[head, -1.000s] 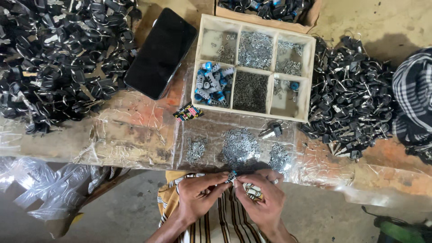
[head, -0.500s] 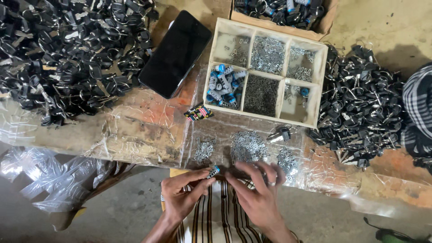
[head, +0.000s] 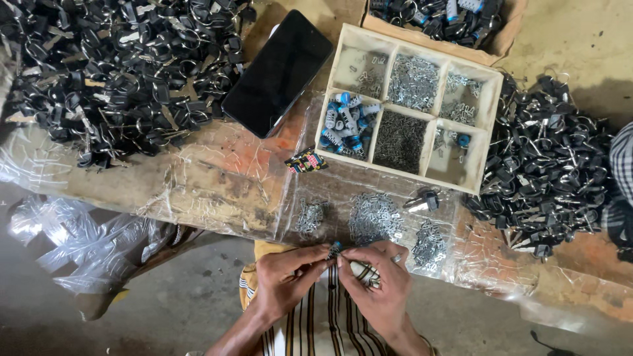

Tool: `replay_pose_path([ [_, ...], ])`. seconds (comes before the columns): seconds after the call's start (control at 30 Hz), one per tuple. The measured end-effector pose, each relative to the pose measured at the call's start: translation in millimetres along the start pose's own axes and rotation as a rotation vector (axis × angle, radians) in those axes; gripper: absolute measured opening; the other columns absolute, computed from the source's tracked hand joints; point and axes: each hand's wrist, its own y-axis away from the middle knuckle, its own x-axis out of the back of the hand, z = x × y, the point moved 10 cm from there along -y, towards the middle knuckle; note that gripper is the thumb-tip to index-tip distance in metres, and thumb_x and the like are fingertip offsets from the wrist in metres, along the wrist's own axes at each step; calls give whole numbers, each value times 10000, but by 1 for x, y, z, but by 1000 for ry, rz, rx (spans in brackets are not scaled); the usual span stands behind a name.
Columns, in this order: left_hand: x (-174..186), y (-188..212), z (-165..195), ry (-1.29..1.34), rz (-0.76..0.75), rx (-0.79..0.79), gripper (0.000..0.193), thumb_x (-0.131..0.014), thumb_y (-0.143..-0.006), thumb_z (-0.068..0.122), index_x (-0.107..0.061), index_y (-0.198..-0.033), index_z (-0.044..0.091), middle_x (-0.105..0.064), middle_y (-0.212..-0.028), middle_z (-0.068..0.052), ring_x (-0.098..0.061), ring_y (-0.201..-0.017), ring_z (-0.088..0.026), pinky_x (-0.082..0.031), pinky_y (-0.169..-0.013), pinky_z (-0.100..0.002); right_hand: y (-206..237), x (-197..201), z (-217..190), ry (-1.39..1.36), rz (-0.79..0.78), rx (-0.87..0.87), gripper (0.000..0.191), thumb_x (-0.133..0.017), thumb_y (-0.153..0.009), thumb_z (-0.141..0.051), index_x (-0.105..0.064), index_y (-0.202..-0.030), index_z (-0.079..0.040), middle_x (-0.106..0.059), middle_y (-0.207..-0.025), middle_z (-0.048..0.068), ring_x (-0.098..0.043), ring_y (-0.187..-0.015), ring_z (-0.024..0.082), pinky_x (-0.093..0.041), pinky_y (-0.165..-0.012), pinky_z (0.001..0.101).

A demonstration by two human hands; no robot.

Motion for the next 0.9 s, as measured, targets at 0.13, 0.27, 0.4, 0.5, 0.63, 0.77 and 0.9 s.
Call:
replay_pose_path([
  [0.13,6,3,31,-140,7,-309,288,-804,-838,-36,-740,-1117,3,-787,-1100,-138,-792,-990,-188,-668,-822,-281,3,-5,-17,185,-78,168,288,-857,-781,-72,-719,-1028,-122,-764,-927,-50,-665,-873,98,-373,-888,304],
  [0.27,21,3,28,-149,88,-273,266,-823,-826,-18,-757,-1082,17,-794,-1072,-130,-799,-909,-179,-667,-743,-285,-4,-27,-9,307,-293,174,282,-835,-838,-174,-762,-1110,-193,-689,-1030,-72,-608,-976,131,-306,-945,411],
  [0.4,36,5,3,21,171,-47,231,-844,-803,-20,-784,-1025,8,-819,-1023,-132,-783,-674,-126,-641,-551,-244,-20,-36,-7,482,-235,197,352,-781,-857,-227,-764,-1207,-256,-538,-1311,9,-471,-1218,240,-234,-1032,532],
  [0.5,41,9,-3,79,214,-21,216,-840,-808,-26,-783,-1014,7,-817,-1026,-139,-765,-644,-107,-621,-532,-232,-20,-31,-6,509,-217,138,312,-787,-863,-266,-736,-1170,-236,-508,-1440,15,-415,-1337,260,-202,-1091,576],
  [0.63,38,9,-12,128,223,33,228,-846,-800,-30,-794,-1019,4,-819,-1017,-148,-741,-626,-98,-612,-509,-234,-10,-25,-7,491,-246,202,561,-813,-760,-434,-717,-1253,-184,-427,-1504,85,-328,-1383,344,-162,-1080,631],
  [0.77,27,9,-21,189,180,118,226,-836,-797,-33,-792,-1018,-13,-814,-1025,-157,-759,-667,-119,-634,-496,-244,9,-14,-10,407,-220,326,310,-801,-805,-293,-759,-1109,-257,-582,-1387,-51,-433,-1338,254,-200,-1102,554],
  [0.9,8,8,-20,221,66,151,235,-829,-809,-16,-790,-1042,-13,-810,-1046,-153,-775,-701,-135,-646,-511,-249,17,7,-4,210,-137,285,224,-830,-832,-181,-776,-1046,-221,-748,-1098,-94,-640,-1060,111,-322,-1031,384],
])
